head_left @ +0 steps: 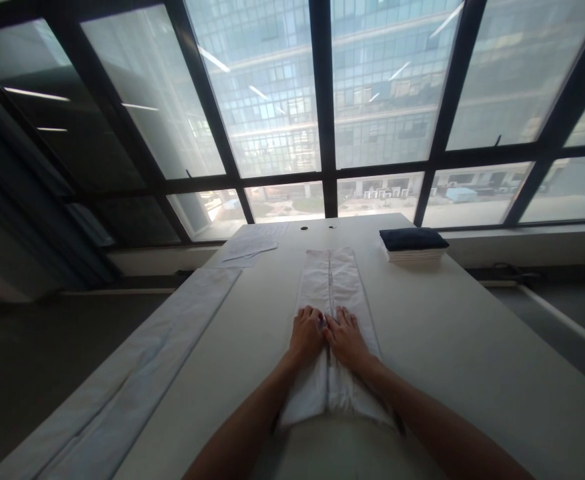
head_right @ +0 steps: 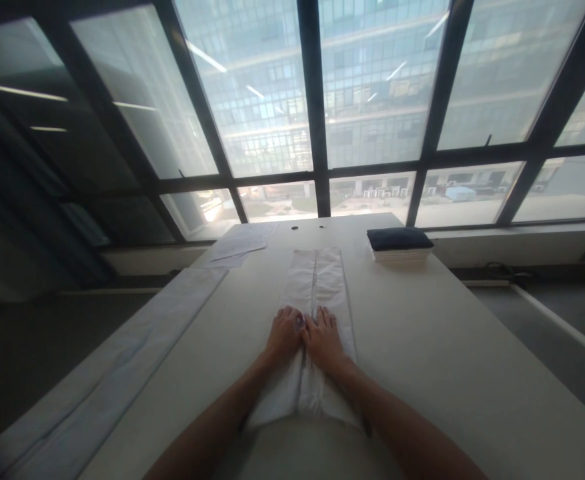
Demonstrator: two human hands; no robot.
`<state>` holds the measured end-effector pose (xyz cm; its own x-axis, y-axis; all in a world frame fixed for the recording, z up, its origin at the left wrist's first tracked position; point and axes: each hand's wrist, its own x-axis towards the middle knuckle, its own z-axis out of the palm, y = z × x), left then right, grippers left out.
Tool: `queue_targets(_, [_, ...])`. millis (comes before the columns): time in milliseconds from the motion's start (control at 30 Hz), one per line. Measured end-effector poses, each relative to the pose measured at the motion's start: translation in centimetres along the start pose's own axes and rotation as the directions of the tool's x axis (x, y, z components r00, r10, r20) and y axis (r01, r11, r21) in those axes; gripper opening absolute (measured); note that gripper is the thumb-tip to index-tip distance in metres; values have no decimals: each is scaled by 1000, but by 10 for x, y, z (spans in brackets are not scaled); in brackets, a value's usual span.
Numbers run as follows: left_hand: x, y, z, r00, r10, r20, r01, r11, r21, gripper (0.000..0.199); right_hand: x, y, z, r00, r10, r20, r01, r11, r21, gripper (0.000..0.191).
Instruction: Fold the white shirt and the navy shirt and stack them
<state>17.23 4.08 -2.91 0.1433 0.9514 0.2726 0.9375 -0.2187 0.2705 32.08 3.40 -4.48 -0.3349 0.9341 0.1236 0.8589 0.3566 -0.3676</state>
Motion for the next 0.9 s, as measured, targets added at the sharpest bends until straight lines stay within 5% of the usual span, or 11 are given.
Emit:
queue_targets(367, [12,-4,11,999,25,-24,-26,1000,-10,14,-1,7,9,999,7,-49,-6,1000,18,62])
queue_targets(567, [23,-13,12,994,-105,-29,88,934,-346,15,-2,7,5,1000,13,-27,-12,999,46,62])
queue_targets(667, [35,-30,-4,990,-134,33,132,845,-518,24,-2,7,3,1000,13,-9,-13,999,46,62])
queue_targets(900, [43,-113,-77,972,-137,192,220,823,-524,36,-4,7,1,1000,-2,-8,3,999,35,58])
